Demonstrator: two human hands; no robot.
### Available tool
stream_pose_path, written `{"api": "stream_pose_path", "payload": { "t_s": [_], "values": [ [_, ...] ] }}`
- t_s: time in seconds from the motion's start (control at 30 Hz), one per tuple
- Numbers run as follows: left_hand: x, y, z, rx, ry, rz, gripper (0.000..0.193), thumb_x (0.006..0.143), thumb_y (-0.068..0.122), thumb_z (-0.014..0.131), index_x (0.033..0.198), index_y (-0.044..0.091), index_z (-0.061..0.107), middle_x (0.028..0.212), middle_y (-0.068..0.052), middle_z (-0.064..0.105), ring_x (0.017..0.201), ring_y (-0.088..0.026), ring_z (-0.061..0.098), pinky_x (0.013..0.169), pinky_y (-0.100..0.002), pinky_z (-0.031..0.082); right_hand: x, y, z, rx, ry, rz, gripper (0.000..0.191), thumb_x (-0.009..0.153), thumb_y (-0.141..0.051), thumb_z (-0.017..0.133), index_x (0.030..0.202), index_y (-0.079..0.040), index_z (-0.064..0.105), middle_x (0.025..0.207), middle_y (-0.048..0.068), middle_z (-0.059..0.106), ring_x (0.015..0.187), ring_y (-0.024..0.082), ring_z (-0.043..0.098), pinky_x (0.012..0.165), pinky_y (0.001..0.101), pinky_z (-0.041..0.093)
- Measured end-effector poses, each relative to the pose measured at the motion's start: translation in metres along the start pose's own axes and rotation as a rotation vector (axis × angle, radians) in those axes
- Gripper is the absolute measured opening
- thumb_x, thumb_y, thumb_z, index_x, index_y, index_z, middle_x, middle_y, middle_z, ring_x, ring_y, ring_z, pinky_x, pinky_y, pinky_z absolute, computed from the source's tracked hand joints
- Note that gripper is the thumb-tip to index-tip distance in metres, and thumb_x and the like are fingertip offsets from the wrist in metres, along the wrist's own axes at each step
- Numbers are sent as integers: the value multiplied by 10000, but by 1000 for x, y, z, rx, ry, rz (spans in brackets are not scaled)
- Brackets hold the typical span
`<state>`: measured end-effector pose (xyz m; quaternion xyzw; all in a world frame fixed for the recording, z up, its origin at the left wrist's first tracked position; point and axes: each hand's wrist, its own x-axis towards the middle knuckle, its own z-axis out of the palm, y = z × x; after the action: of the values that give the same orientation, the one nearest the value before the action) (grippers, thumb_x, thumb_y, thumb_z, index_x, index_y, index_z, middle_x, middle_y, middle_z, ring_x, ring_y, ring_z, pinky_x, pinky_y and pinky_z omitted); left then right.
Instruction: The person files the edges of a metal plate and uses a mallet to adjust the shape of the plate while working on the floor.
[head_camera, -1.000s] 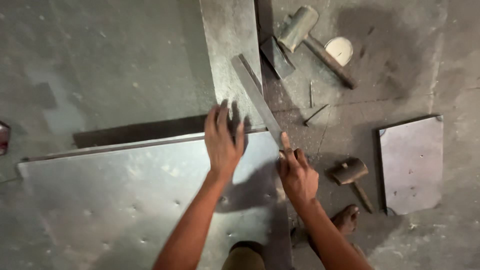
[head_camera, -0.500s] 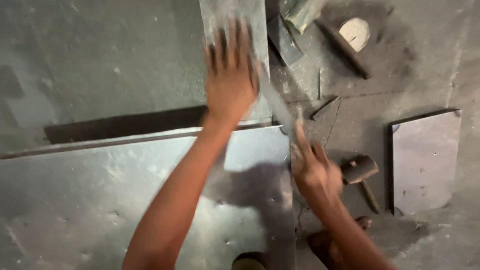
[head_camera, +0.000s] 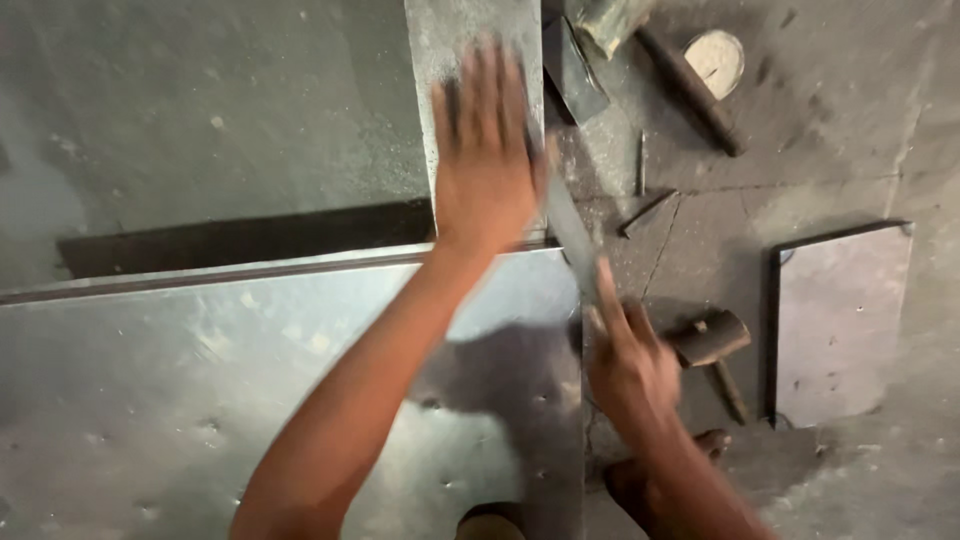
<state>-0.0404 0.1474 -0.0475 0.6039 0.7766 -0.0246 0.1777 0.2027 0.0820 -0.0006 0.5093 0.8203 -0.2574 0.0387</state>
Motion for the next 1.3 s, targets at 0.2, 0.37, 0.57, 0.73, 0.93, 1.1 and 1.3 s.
{"api": "stream_pose_path", "payload": {
  "t_s": [0.2, 0.37, 0.57, 0.73, 0.93, 1.1, 1.3],
  "values": [
    [-23, 14, 9, -91, 110, -96, 769, 1131, 545, 252, 1647, -16, 153, 1722, -198, 146, 1620, -363, 85, 1336, -558, 30, -35, 6, 12, 31, 2, 66, 635, 959, -79, 641, 1557, -164, 447, 973, 191, 670, 626, 365, 624, 516, 481, 495],
    [-97, 69, -39, -225, -13, 70, 973, 985, 709, 67, 1574, -63, 112, 1680, -264, 65, 1567, -402, 55, 1268, -570, 42, -93, -4, -44, 20, 14, -33, 946, 699, -34, 638, 1605, -114, 378, 926, 171, 662, 787, 357, 690, 795, 632, 436],
    [50, -31, -13, -105, -64, -161, 776, 1141, 633, 255, 1637, 40, 319, 1688, -165, 352, 1630, -356, 283, 1397, -545, 133, 49, 5, 24, 56, 193, -66, 669, 948, -60, 597, 1583, -205, 446, 982, 160, 712, 622, 270, 609, 510, 417, 500],
    [-42, 44, -17, -28, 97, 22, 1036, 984, 768, 228, 1600, -65, 201, 1663, -244, 198, 1558, -452, 166, 1278, -566, 91, -60, 15, -4, 95, -55, 140, 626, 941, -126, 620, 1553, -160, 494, 1035, 202, 708, 737, 363, 674, 589, 448, 542],
    [-47, 36, -26, 58, -113, 80, 1010, 973, 754, 133, 1588, -47, 126, 1672, -261, 94, 1562, -414, 89, 1246, -552, 11, -57, 7, -37, -50, -221, 42, 1093, 599, -66, 563, 1671, -94, 351, 968, 200, 677, 709, 282, 682, 609, 399, 590],
    [39, -27, 1, 7, 65, -90, 811, 1124, 663, 261, 1628, 28, 242, 1705, -186, 249, 1618, -427, 193, 1332, -576, 45, 33, 31, 41, 125, 32, 29, 690, 918, 4, 565, 1577, -155, 437, 989, 177, 707, 559, 277, 607, 484, 402, 523],
    [-86, 66, -40, -29, -108, 79, 1044, 931, 782, 157, 1588, -29, 153, 1683, -232, 109, 1565, -413, 93, 1258, -542, 8, -106, 16, -26, 153, -66, 106, 649, 879, -17, 612, 1509, -99, 478, 1057, 181, 711, 963, 355, 728, 872, 532, 580]
  ]
}}
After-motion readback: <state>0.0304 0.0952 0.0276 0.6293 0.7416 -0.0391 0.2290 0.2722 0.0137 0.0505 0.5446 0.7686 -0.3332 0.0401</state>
